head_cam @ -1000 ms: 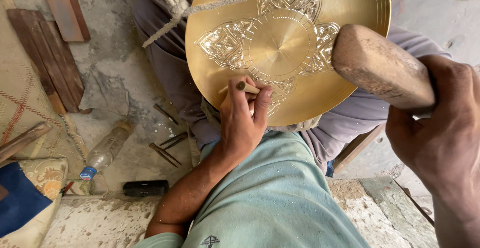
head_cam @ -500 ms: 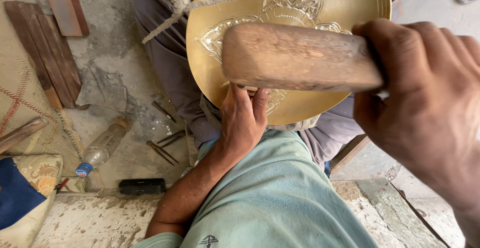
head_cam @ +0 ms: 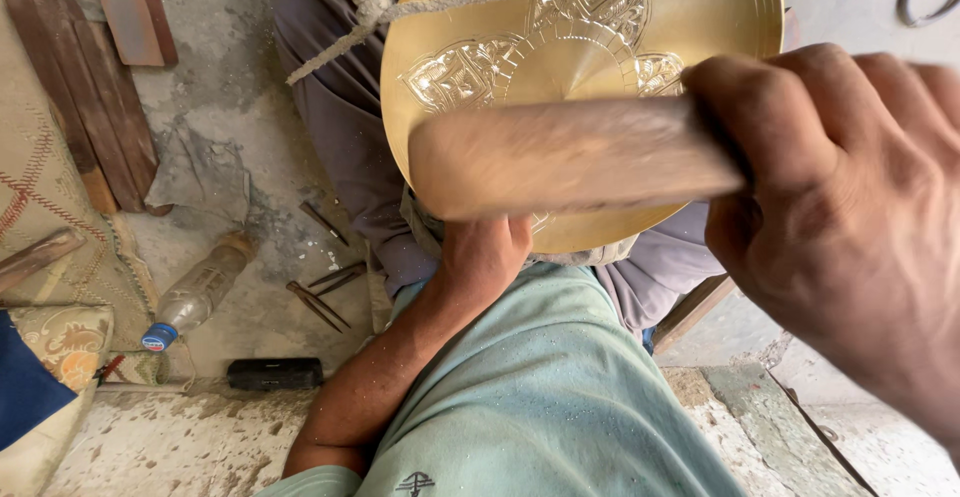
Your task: The person sits on the floor with a brass tray on their lap and hammers a punch against the tray's embossed floral pattern with a wooden mallet, repositioning the punch around the design. At the end they set the mallet aside and untie the rope securing the tray.
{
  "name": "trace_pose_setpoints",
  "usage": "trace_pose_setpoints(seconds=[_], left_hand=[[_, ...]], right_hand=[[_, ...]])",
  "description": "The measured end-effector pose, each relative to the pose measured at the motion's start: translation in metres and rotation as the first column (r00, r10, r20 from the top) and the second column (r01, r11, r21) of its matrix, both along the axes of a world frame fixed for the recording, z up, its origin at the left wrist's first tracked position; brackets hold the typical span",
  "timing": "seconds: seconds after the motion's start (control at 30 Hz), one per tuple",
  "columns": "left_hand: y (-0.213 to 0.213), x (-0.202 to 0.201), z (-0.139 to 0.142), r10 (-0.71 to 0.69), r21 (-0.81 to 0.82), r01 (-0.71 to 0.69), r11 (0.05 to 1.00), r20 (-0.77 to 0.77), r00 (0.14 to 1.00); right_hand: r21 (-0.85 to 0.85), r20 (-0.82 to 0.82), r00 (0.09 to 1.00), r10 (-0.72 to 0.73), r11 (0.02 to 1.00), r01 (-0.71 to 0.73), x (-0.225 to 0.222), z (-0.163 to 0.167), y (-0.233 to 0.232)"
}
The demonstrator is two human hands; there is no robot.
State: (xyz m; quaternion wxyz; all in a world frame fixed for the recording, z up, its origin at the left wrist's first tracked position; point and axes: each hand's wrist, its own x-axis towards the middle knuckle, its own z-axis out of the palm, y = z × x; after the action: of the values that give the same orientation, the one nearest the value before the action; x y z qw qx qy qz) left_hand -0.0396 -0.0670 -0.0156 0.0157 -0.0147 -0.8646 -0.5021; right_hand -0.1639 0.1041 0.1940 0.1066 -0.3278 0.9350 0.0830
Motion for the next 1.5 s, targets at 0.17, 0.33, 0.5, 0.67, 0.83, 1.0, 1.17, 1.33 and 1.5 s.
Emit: trace_pose_setpoints(seconds=[0.17,0.33,0.5,0.67,0.83,1.0,1.17,1.33,1.5], left_hand=[[-0.001,-0.002,0.016,0.017,0.219,-0.047,0.974,0.138,0.990],[-0.002,-0.002,0.018,0.046,0.070,-0.049,0.996,0.049,0.998],[0.001,0.003,0.012,0.057,0.095,-0.065,0.993,0.083,0.995],[0.002,0.009,0.008,0.031,0.009,-0.032,0.999,0.098,0.995],[-0.003,0.009,-0.001,0.037,0.197,-0.065,0.978,0.142,0.989],[-0.003,0.008,-0.007,0.015,0.040,-0.013,0.999,-0.056,0.998],[-0.002,0.008,0.000,0.041,0.047,-0.045,0.998,0.099,0.994],[-0.001,0.007,0.009,0.066,0.188,-0.107,0.976,0.210,0.975],[-0.002,0.006,0.003,0.001,-0.036,-0.002,0.999,-0.030,1.000]], right_hand=[[0.230,-0.091,0.991,0.101,0.970,-0.078,0.006,0.005,-0.001],[-0.219,0.031,0.997,-0.076,0.972,0.081,0.002,0.009,-0.005],[-0.251,0.000,0.995,-0.103,0.963,0.099,-0.001,0.004,-0.014],[-0.194,0.048,0.998,-0.052,0.979,0.060,-0.002,0.015,-0.016],[0.046,-0.079,0.997,0.018,0.999,-0.015,0.002,0.014,-0.018],[-0.018,-0.001,1.000,-0.016,1.000,0.016,0.003,0.012,-0.009],[-0.103,-0.008,1.000,-0.010,0.995,0.009,0.007,0.010,-0.006],[-0.090,-0.022,0.996,-0.090,0.992,0.088,0.008,0.006,-0.013],[0.022,-0.208,0.970,0.126,0.992,-0.124,0.008,0.005,-0.009]])
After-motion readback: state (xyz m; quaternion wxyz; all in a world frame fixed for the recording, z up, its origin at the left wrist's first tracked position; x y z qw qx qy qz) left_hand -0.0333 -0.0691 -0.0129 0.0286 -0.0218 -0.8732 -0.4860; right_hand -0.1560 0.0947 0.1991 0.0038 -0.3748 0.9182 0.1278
